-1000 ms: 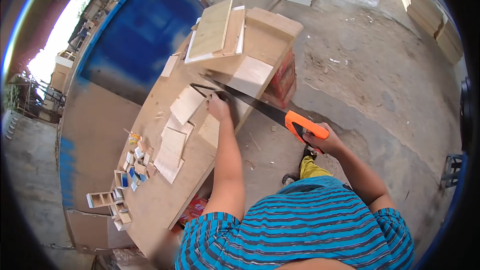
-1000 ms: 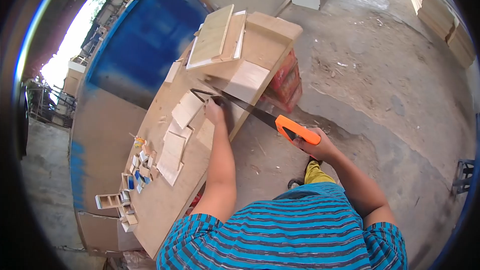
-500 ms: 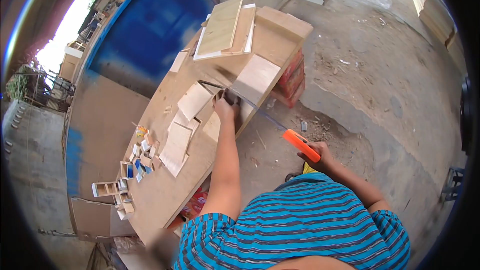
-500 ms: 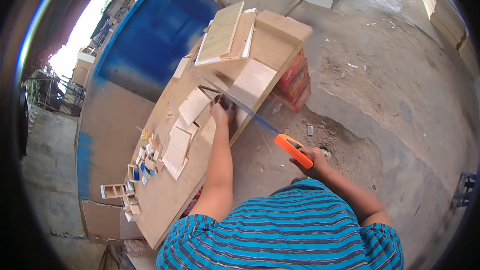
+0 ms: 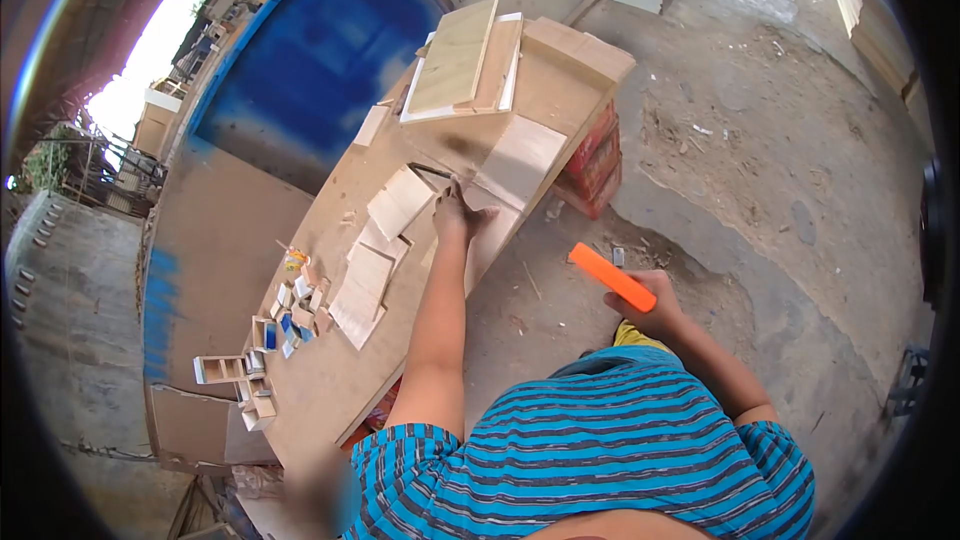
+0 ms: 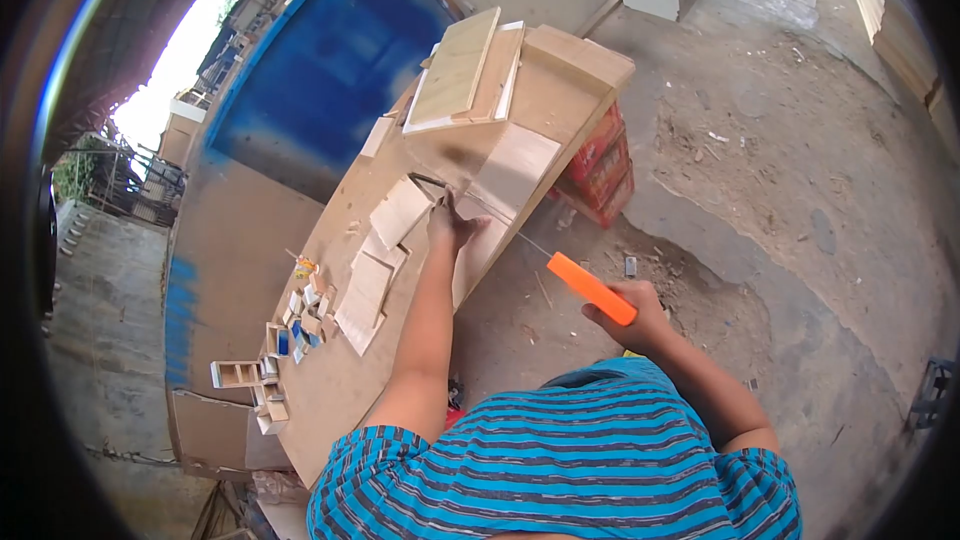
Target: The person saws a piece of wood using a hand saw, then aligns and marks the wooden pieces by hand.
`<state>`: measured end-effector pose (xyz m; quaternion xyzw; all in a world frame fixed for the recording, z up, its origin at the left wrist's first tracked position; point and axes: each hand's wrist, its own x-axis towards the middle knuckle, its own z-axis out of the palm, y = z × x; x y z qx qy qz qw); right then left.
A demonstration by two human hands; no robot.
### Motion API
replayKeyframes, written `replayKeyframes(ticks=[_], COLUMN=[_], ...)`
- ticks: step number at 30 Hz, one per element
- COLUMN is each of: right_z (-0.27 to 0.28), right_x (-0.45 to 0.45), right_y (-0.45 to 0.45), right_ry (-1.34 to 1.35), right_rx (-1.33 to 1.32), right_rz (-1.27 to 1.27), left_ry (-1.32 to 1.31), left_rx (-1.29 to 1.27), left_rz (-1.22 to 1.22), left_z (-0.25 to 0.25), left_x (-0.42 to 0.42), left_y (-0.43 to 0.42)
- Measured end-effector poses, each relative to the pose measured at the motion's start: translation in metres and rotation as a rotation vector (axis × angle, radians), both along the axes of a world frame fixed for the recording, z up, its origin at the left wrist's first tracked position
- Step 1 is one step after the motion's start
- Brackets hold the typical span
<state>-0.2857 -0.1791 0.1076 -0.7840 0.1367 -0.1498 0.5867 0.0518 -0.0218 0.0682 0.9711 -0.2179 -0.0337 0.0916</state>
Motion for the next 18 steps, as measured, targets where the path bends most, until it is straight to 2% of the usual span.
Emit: replayKeyframes(ticks=[1, 5, 8, 11, 14, 17, 18], right_z=[0.003, 0.023, 0.036, 0.033, 0.026, 0.019, 0.018], right_x=[-0.001, -0.006, -0.005, -0.011, -0.023, -0.036, -0.040], right_y=[-0.001, -0.002, -0.009, -0.018, -0.027, -0.031, -0.031], right_ry=[-0.033, -0.228, -0.331, -0.341, -0.289, -0.238, -0.228], right_rx=[0.019, 0.031, 0.026, 0.008, -0.035, -0.061, -0.054], right_rz=[0.017, 0.002, -0.018, -0.037, -0.074, -0.127, -0.148], left_ry=[0.046, 0.142, -0.030, 0.018, -0.025, 0.220, 0.368], left_rx=[-0.068, 0.038, -0.015, 0.256, 0.211, 0.018, -0.194], left_rz=[-0.056, 0.043, -0.097, -0.109, -0.140, -0.177, -0.233], left_z=[0.004, 0.008, -0.016, 0.028, 0.019, 0.023, 0.023], left_x=[-0.001, -0.003, -0.013, -0.059, -0.059, -0.044, -0.037], left_y=[0.001, -0.003, -0.002, -0.017, -0.010, 0.002, 0.010])
